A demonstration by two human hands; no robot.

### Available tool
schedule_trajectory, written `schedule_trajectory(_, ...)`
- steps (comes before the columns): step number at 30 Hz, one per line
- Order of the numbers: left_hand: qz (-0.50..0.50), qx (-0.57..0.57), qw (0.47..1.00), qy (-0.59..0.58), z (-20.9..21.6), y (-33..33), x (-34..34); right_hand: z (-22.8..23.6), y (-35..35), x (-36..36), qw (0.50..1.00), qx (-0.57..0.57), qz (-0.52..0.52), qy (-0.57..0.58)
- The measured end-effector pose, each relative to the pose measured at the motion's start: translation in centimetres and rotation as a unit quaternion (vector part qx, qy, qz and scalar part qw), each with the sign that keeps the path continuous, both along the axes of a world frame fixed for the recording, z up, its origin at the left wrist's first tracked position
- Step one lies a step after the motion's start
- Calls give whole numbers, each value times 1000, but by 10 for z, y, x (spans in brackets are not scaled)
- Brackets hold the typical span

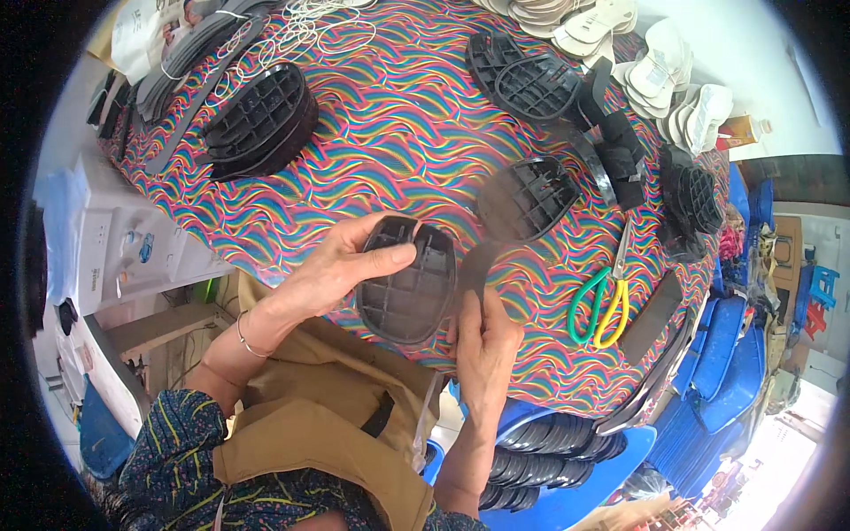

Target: The person picks up a black shoe sole and a flexible black strip, then presses the strip into the sole's grooves. They rotate the sole to check the fit and alignment of the strip. The person places the assembled sole on the table among other parts.

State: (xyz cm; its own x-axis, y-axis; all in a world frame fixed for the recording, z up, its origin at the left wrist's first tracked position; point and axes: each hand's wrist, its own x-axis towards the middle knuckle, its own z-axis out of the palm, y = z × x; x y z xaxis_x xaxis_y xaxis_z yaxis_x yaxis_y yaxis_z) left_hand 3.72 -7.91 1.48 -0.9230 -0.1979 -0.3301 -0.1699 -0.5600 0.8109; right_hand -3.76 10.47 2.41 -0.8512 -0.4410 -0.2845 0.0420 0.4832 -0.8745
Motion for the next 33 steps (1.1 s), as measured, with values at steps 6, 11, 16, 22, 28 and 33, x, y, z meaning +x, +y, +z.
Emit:
schedule_trajectory(6,-75,-55,996,-14,-4,-2,-5,-6,1,4,1000,-3,-4,14)
schedule_trajectory(11,-40,-34,999,2,-6,5,-8,-9,0,6,999,-7,-6,33)
schedule_trajectory(16,-34,-63,997,-4,-9,9,-12,-6,0,6,1000,12,2,1)
schedule_trajectory(22,-62,-72,995,-31,-10,7,-13,-7,-1,8,1000,13,11,16)
schedule_trajectory(28,-63,-102,992,-50,-11,8,-13,-11,2,11,985,48,70,147)
schedule_trajectory(33,-33,-100,992,-69,-9,12,-12,-7,7,12,981,59,96,160)
